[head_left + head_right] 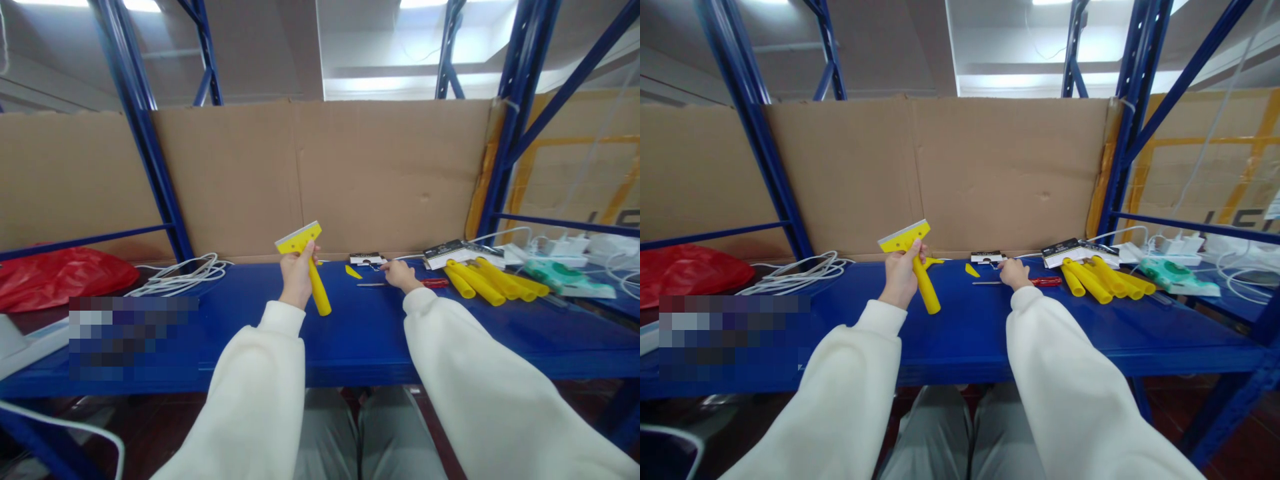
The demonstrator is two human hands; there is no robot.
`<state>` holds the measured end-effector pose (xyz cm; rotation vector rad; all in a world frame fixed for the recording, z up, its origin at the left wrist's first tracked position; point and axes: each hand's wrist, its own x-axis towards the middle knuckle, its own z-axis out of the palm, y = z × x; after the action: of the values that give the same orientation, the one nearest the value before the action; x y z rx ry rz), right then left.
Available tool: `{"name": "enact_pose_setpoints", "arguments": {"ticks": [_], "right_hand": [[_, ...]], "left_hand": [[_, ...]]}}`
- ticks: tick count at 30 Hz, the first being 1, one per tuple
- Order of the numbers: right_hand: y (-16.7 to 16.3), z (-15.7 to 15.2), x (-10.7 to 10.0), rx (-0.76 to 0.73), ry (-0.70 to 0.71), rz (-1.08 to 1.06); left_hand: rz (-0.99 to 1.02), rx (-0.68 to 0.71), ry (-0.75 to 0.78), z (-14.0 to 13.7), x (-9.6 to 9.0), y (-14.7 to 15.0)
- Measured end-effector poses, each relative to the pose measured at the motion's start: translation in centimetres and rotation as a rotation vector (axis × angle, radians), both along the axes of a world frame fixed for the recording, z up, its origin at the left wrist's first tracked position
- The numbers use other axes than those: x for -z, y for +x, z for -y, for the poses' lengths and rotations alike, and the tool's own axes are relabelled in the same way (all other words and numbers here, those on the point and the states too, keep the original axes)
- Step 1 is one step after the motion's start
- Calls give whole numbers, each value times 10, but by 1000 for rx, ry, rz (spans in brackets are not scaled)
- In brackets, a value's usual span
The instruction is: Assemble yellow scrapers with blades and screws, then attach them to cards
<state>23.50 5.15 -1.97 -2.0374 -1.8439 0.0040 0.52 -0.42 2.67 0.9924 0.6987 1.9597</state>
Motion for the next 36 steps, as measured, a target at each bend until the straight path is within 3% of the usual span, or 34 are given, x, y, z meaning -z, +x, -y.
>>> {"name": "enact_pose_setpoints", "arguments": {"ticks": [4, 6, 9, 13, 26, 36], "right_hand": [[-1, -5, -1, 12, -38, 43], [-1, -7, -1, 4, -59, 75], [-1, -9, -2, -8, -84, 121], [-1, -12, -2, -42, -77, 183], [-4, -15, -7, -95, -11, 274], [-4, -20, -5, -74, -117, 174]], "left_hand": [[48, 259, -245, 4, 0, 1], [-35, 361, -407, 4, 6, 5], [-191, 487, -525, 2, 20, 11], [-327, 530, -628, 1, 30, 15], [-440, 578, -629, -1, 34, 14], [-489, 554, -622, 6, 29, 15]]}}
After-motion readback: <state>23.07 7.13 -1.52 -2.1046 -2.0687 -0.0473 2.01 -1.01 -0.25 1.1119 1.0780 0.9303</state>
